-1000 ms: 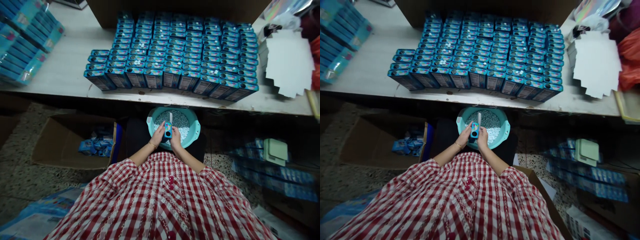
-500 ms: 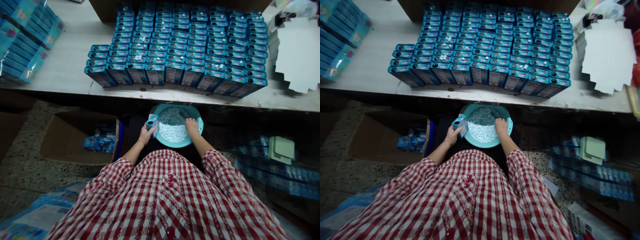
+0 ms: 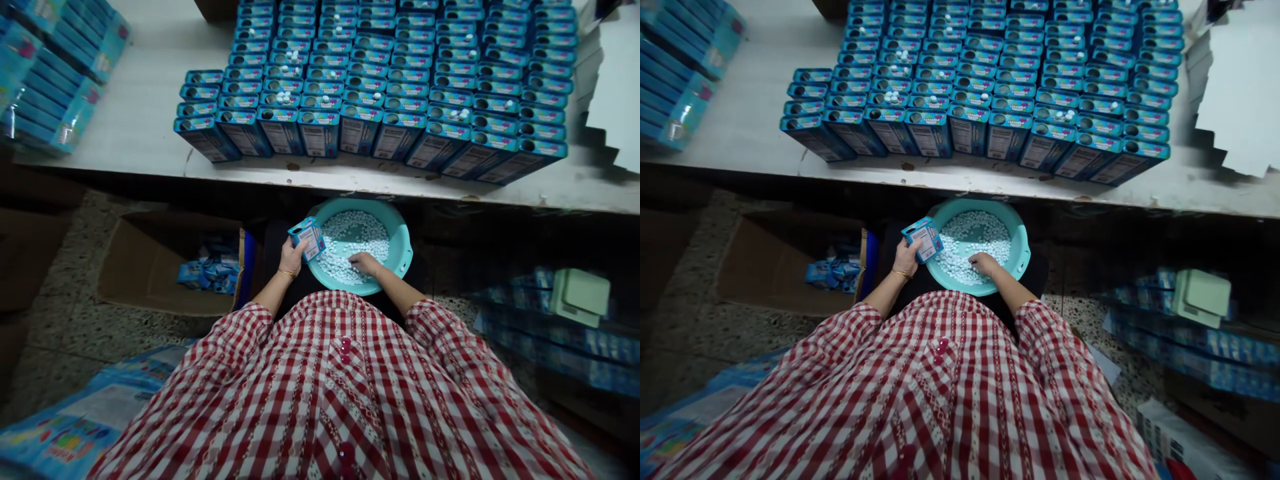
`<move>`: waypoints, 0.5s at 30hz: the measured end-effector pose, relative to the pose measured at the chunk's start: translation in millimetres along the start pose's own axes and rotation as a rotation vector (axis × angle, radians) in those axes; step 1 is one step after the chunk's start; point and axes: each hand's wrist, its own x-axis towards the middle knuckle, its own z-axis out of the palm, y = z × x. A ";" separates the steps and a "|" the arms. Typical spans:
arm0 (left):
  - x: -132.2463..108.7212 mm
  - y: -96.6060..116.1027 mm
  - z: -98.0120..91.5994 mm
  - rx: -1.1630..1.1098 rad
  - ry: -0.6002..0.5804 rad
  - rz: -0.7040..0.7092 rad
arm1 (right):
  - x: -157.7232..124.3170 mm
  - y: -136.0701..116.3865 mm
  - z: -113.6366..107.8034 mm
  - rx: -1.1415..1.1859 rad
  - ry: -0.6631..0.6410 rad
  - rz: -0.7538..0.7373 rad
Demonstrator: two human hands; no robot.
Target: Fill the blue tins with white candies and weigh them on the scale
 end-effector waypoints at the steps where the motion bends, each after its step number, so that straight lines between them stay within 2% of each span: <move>1: 1.2 1.9 -1.4 0.020 -0.001 0.022 | -2.8 2.2 -3.9 0.041 -0.017 0.005; 6: 6.2 17.4 -9.0 0.243 -0.038 0.168 | -29.3 6.6 -41.6 0.297 -0.076 0.150; 10: 3.7 26.4 -0.5 0.461 -0.133 0.287 | -55.6 -3.6 -88.1 0.400 -0.015 0.117; 13: 1.0 24.8 14.5 0.507 -0.234 0.337 | -67.1 -22.5 -118.1 0.327 0.052 0.041; 15: 0.1 21.5 24.4 0.527 -0.306 0.354 | -68.9 -38.3 -131.9 0.192 0.071 0.002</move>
